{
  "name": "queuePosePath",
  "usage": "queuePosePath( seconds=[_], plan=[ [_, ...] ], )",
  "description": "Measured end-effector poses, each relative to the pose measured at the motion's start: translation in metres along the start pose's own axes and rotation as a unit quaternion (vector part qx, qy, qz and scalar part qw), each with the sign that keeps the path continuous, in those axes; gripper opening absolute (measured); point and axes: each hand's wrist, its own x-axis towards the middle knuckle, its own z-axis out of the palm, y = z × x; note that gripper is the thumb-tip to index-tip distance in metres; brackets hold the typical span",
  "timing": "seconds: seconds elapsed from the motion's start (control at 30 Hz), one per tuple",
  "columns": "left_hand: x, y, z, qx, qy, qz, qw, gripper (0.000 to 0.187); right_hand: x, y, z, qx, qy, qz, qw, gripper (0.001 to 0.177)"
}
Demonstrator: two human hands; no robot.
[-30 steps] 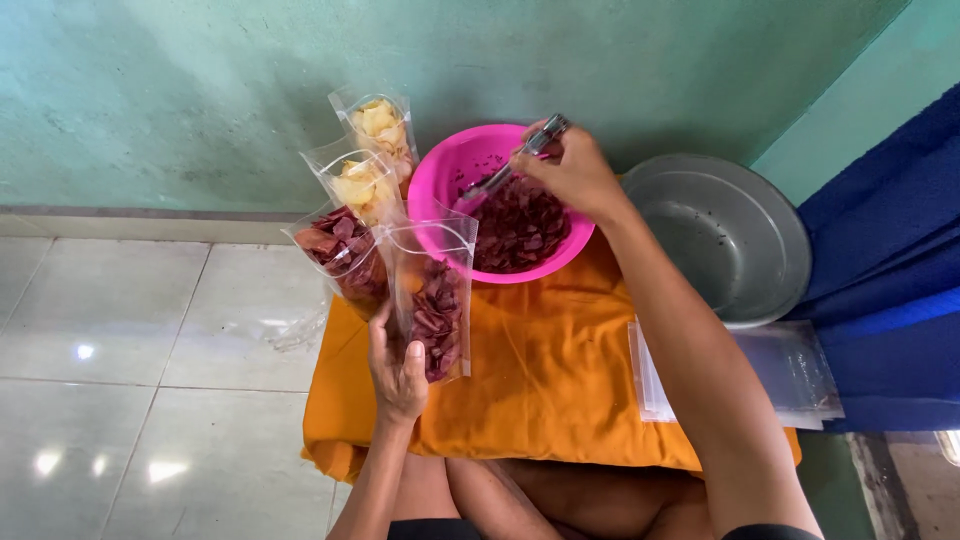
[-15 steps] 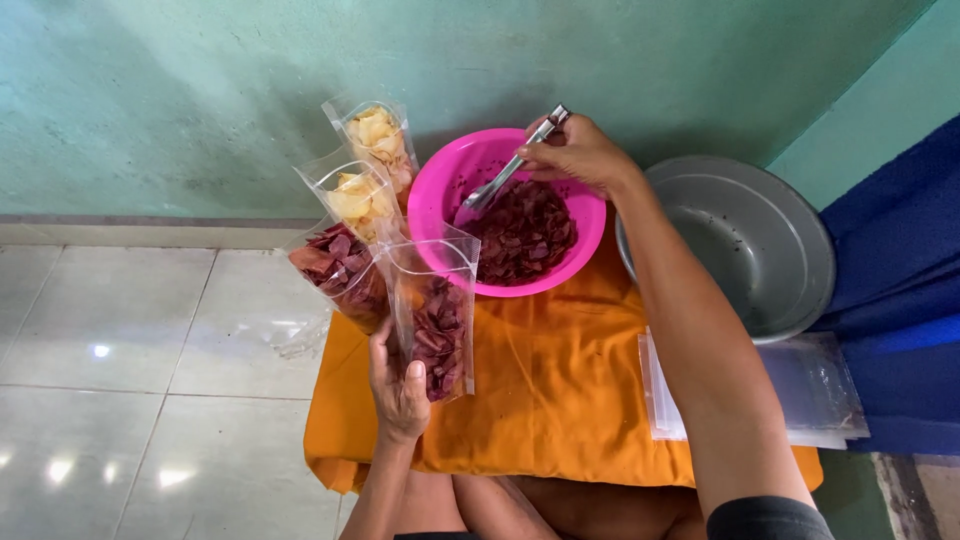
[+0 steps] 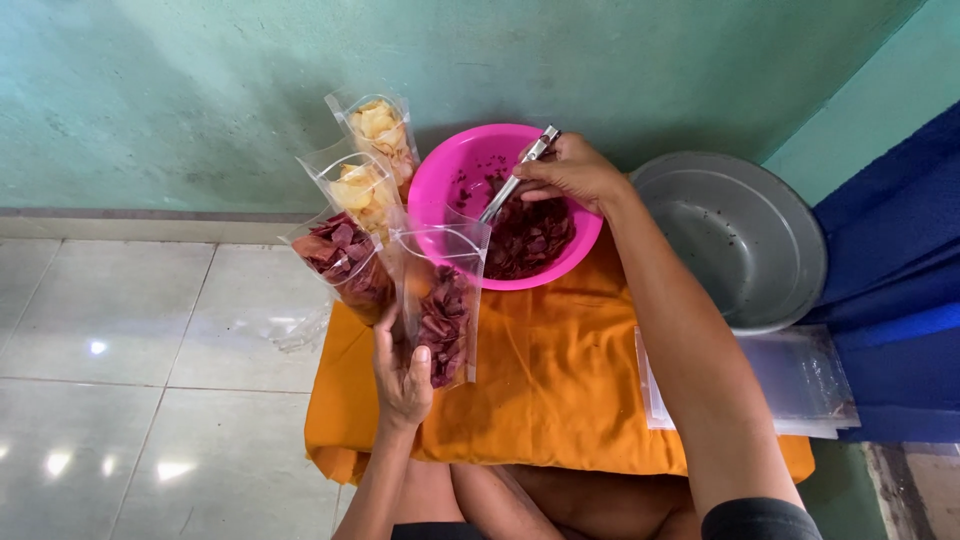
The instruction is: Packaging dried chips into plastic bags using metal tongs
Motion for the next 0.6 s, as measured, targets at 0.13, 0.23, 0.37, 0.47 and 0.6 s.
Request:
queuePosePath(
  seconds=[0.13,0.23,0.37,0.47,0.6],
  plan=[
    [-0.002,-0.002,-0.005,0.008,-0.016,-0.021,1.000,0.063,0.003,0.007,-0.006,0.028,0.021,-0.009,0.999,0.039],
    [0.000,0.005,-0.006,0.006,-0.025,-0.043,0.999,0.063,-0.010,-0.007,-0.018,0.043,0.049,-0.020,0.998,0.040],
    [0.009,0.021,-0.005,0.010,-0.054,-0.055,0.997,0.062,-0.042,-0.047,-0.031,0.059,0.085,-0.028,0.994,0.039],
    [0.011,0.031,-0.003,0.025,-0.077,-0.069,0.994,0.065,-0.055,-0.075,-0.044,0.048,0.104,-0.023,0.993,0.030],
    [0.013,0.040,-0.005,0.066,-0.110,-0.091,0.987,0.070,-0.071,-0.106,-0.048,0.023,0.086,-0.032,0.995,0.022]
  ],
)
